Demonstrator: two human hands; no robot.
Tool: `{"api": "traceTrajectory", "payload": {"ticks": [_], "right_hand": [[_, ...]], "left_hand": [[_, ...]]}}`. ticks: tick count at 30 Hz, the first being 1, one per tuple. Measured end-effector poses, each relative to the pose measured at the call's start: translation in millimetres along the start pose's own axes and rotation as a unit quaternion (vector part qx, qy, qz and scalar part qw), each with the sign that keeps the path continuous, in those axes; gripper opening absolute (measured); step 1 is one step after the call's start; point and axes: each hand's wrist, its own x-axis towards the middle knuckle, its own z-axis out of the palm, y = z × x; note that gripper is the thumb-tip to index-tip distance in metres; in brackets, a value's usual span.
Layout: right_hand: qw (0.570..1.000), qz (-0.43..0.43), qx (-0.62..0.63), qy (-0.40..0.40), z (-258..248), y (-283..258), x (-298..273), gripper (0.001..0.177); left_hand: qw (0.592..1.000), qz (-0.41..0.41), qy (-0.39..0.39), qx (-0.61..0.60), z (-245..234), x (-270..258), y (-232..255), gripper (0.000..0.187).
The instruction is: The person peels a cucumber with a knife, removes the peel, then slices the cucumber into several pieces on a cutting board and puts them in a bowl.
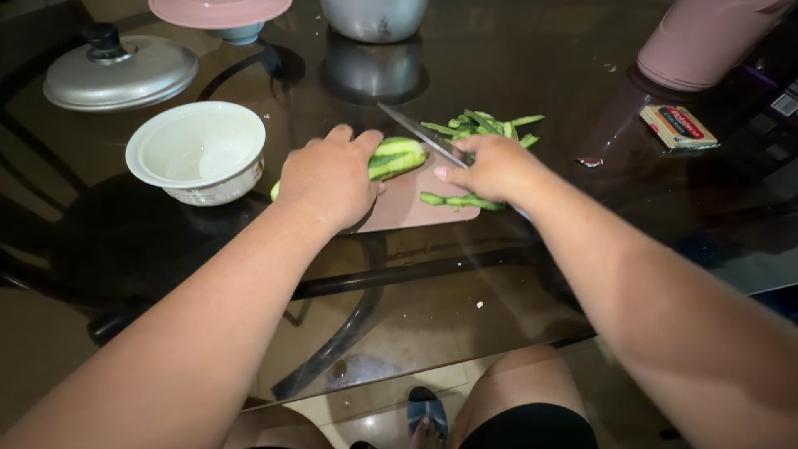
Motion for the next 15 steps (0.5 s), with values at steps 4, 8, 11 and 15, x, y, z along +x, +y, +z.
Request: {"api": "traceTrajectory", "payload": {"ticks": [4, 8, 11, 15], "right_hand": [[0.969, 0.146, 0.182, -0.081, -19, -9, -5, 0.069], [0.986, 0.052, 0.151, -0.045, -43, -33, -33, 0.04], [0.989, 0.051, 0.126, -0.048, -52, -55, -54, 0.042], [0.99, -0.061, -0.123, 0.035, -51, -65, -64, 0.068]], "left_hand": [[0.997, 0.038, 0.07, 0.02, 12, 5, 0, 0.072], [0.998, 0.02, 0.053, -0.017, 3, 13, 2, 0.09], [0.998, -0.024, 0.035, -0.035, -9, 6, -12, 0.094], [0.994, -0.056, 0.024, -0.095, -3, -6, -28, 0.061]]}}
